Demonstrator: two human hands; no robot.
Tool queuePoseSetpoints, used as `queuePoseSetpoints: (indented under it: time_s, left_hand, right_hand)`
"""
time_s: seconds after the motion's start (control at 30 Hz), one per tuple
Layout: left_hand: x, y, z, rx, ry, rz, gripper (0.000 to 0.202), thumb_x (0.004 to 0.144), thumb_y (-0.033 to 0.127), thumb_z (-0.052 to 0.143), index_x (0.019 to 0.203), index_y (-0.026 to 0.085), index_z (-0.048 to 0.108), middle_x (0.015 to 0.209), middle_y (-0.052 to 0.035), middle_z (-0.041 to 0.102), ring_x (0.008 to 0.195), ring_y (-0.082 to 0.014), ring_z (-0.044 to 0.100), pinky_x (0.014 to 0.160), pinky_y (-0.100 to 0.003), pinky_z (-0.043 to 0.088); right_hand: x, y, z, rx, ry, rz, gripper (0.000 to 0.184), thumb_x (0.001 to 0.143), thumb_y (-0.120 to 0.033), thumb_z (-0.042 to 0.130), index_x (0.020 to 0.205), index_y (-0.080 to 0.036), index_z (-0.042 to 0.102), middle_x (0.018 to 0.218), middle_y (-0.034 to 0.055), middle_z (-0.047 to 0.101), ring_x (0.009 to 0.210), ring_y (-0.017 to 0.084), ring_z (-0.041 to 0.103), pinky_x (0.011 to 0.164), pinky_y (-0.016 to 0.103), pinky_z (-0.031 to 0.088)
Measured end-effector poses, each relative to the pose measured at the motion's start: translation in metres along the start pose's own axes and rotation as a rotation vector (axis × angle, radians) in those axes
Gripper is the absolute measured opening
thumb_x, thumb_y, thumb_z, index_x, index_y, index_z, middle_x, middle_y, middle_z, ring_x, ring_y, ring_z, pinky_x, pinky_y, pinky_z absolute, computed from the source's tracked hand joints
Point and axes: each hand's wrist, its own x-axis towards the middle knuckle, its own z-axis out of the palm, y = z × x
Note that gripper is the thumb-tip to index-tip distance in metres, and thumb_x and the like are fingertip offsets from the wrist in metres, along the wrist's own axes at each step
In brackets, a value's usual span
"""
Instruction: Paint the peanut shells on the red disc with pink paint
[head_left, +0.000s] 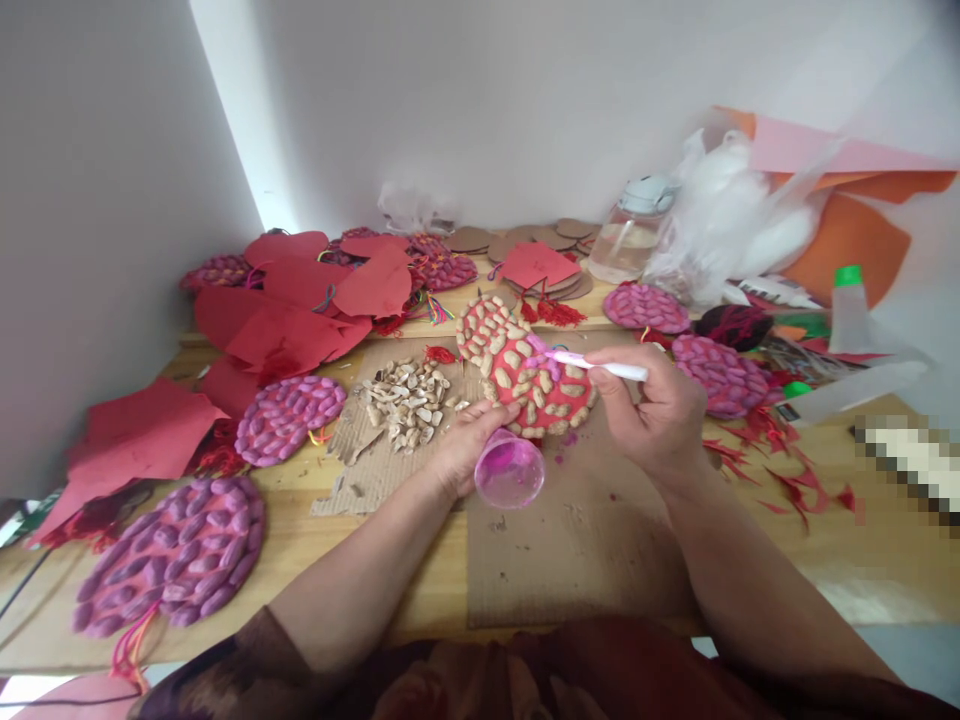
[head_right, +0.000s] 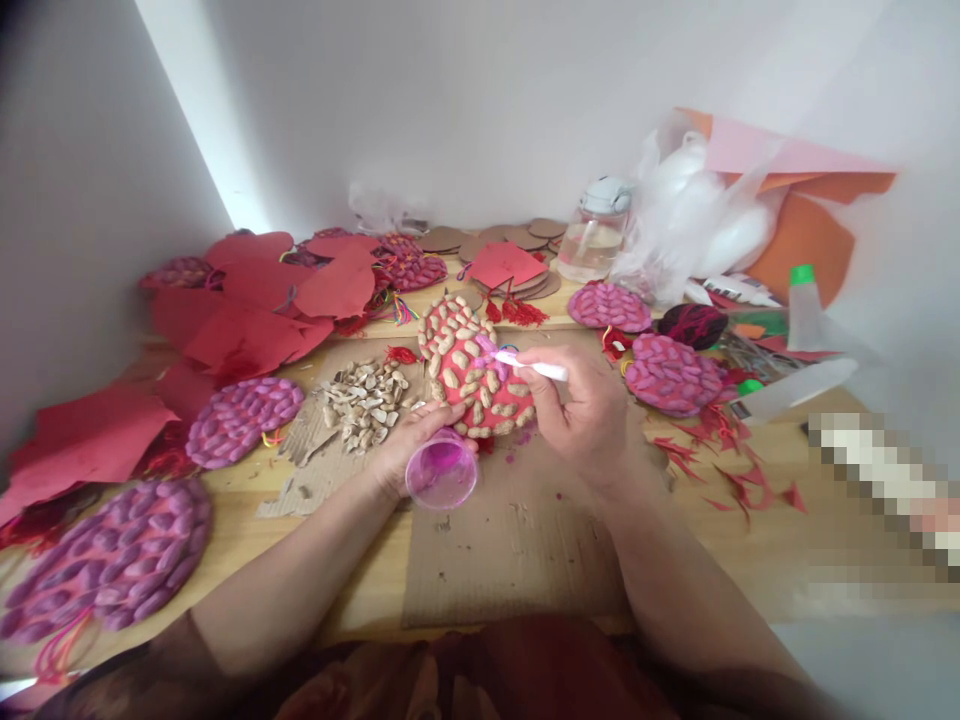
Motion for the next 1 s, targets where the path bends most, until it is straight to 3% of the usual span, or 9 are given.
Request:
queuePoseSetpoints:
  time_s: [0.2,0.73,1.0]
  left_hand:
    - [-0.0008,0.0009,0.0,0.0,-0.019,-0.005,0.034,0.071,0.029,0.096,0.08,0.015,0.066,0.068,-0.0045,0.072,0.054,-0.0156,0.068,0.052,-0.024,0.053]
    - [0.0024,0.0019,-0.0034,-0.022,0.038,-0.079,0.028,0.079,0.025,0.09,0.081,0.016,0.064,0.067,-0.0029,0.072,0.05,-0.0147,0.067,0.051,-0.024,0.054]
    - [0.0005,0.0002,-0.0017,-0.004,0.015,-0.027,0.03,0.076,0.026,0.093,0.082,0.014,0.066,0.068,-0.0028,0.072,0.051,-0.0145,0.068,0.051,-0.023,0.053]
  right_hand:
    - [0.0006,-0.0047,0.0026,0.021,-0.022,-0.001,0.011,0.099,-0.022,0.066,0.107,-0.026,0.072,0.098,0.0017,0.082,0.084,0.019,0.077,0.074,0.032,0.06]
    - [-0.0009,-0.0082,0.0072,-0.012,-0.024,-0.045,0.013,0.098,-0.018,0.066,0.106,-0.026,0.072,0.099,0.0029,0.082,0.092,0.02,0.078,0.081,0.033,0.061]
    - [-0.0017,-0.0077,0.0063,0.029,0.02,0.002,0.013,0.099,-0.02,0.065,0.107,-0.027,0.073,0.102,0.0025,0.082,0.088,0.019,0.078,0.078,0.033,0.061]
